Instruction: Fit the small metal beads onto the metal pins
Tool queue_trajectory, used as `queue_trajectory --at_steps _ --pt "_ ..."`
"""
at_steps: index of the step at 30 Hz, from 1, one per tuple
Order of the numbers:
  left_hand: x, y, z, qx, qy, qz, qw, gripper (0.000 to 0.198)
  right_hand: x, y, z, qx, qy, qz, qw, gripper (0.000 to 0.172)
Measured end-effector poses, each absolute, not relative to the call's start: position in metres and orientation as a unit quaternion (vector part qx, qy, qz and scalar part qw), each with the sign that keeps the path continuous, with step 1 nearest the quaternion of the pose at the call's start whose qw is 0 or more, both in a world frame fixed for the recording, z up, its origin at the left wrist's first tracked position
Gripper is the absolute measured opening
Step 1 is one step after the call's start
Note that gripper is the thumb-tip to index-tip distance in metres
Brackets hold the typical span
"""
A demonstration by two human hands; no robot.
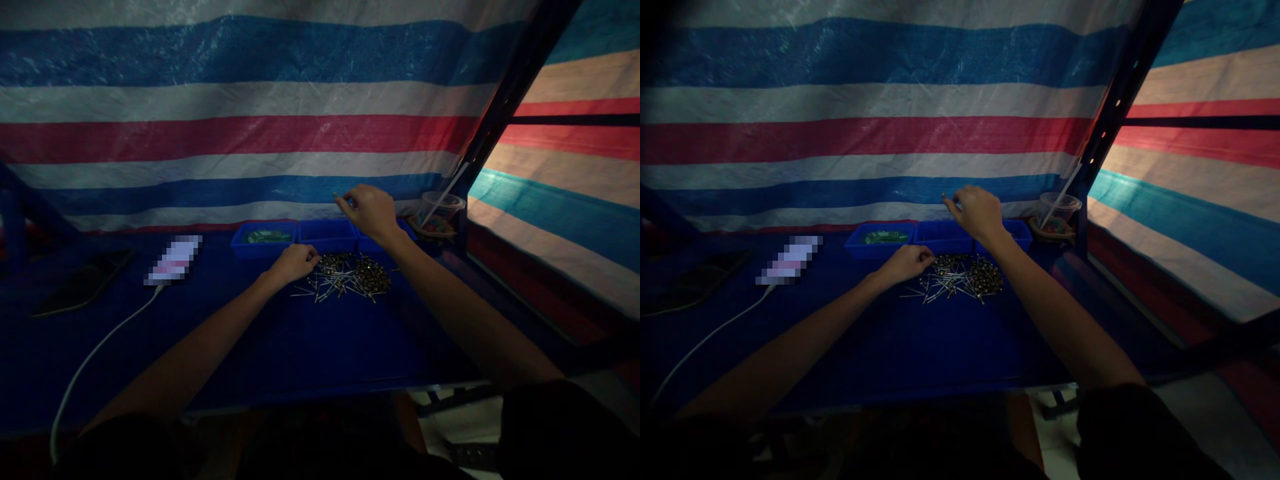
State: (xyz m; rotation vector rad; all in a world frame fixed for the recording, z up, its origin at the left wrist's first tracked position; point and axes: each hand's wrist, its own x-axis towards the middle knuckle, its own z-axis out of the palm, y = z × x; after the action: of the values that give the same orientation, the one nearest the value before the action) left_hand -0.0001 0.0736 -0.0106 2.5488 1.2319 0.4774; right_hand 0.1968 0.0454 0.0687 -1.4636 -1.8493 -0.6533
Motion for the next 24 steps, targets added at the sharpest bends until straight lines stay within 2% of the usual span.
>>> queue_trajectory --at_steps 2,4,7,11,19,24 --pt "0.004 0.076 -0.011 0.879 0.433 0.142 0.142 0.021 0.2 0.049 0.058 -0.606 -0.727 -0.222 0.235 0.037" --pt "0.007 0.076 -0.013 0.877 0.439 0.137 0.139 0.019 0.2 0.042 0.041 -0.619 -0.734 -0.204 0.191 0.037" --pt "0.005 0.073 -0.014 0.871 0.447 0.151 0.139 0.018 0.195 0.018 0.015 -0.6 -0.756 -0.173 0.196 0.034" --pt "-0.002 0.06 -0.01 0.846 0.462 0.22 0.149 0.03 0.185 -0.004 -0.003 -0.514 -0.82 -0.12 0.222 0.026" --pt "0.005 0.026 0.005 0.836 0.397 0.307 0.222 0.033 0.177 -0.009 0.003 -0.454 -0.835 -0.112 0.291 0.018" --pt "0.008 0.025 0.003 0.833 0.385 0.333 0.216 0.033 0.18 -0.012 0.006 -0.435 -0.845 -0.124 0.286 0.016"
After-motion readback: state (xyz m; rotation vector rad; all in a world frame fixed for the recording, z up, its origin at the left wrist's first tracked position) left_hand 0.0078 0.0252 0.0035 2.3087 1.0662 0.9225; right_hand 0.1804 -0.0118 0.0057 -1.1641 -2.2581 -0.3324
